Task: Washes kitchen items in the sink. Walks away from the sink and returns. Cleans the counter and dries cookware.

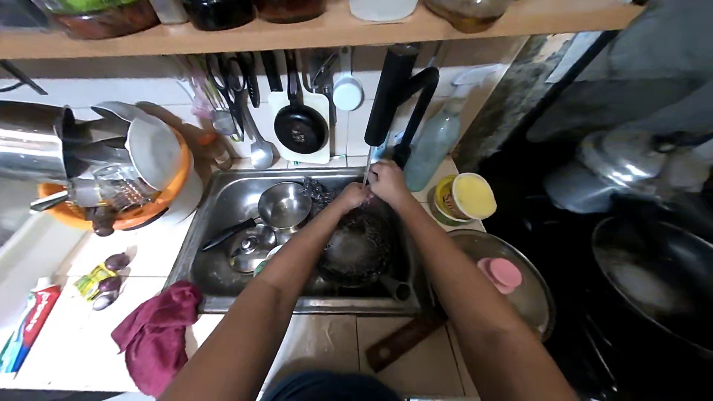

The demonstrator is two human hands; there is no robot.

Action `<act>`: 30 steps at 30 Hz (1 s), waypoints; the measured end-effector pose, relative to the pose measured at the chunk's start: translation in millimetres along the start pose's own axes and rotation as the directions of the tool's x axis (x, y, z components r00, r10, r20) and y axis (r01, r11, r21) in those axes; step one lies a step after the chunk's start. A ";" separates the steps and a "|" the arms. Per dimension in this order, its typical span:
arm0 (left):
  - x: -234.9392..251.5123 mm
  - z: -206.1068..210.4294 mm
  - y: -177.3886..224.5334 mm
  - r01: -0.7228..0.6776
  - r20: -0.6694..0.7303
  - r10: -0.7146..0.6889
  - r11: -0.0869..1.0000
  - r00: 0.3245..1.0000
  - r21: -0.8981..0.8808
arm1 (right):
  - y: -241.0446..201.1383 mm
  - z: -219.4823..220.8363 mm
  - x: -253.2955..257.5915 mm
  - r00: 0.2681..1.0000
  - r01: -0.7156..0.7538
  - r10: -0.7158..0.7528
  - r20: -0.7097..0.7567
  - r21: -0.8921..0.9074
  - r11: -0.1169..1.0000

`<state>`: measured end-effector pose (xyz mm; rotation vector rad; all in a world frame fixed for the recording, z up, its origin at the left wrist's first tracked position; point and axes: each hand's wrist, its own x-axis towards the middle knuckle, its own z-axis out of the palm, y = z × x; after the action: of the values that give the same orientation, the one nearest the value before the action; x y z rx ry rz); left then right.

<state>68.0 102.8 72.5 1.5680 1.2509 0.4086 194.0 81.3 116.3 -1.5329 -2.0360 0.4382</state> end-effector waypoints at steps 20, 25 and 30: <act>-9.1 -17.2 0.1 0.067 0.055 -0.058 0.980 0.997 -0.187 | -32.3 -10.0 -67.9 0.764 -0.421 0.289 0.576 0.107 0.901; -1.5 -13.8 7.1 0.169 0.221 -0.119 0.959 0.968 -0.227 | -48.2 -11.9 -131.3 0.505 -0.275 0.507 0.699 -0.426 0.862; -0.2 -10.3 17.7 0.169 0.267 -0.121 0.972 0.956 -0.164 | -46.8 4.6 -160.4 0.465 -0.294 0.571 0.677 -0.490 0.821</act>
<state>69.0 109.3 91.8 1.3146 1.0873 0.2123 187.0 -85.1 102.0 -2.4009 -2.3856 1.2940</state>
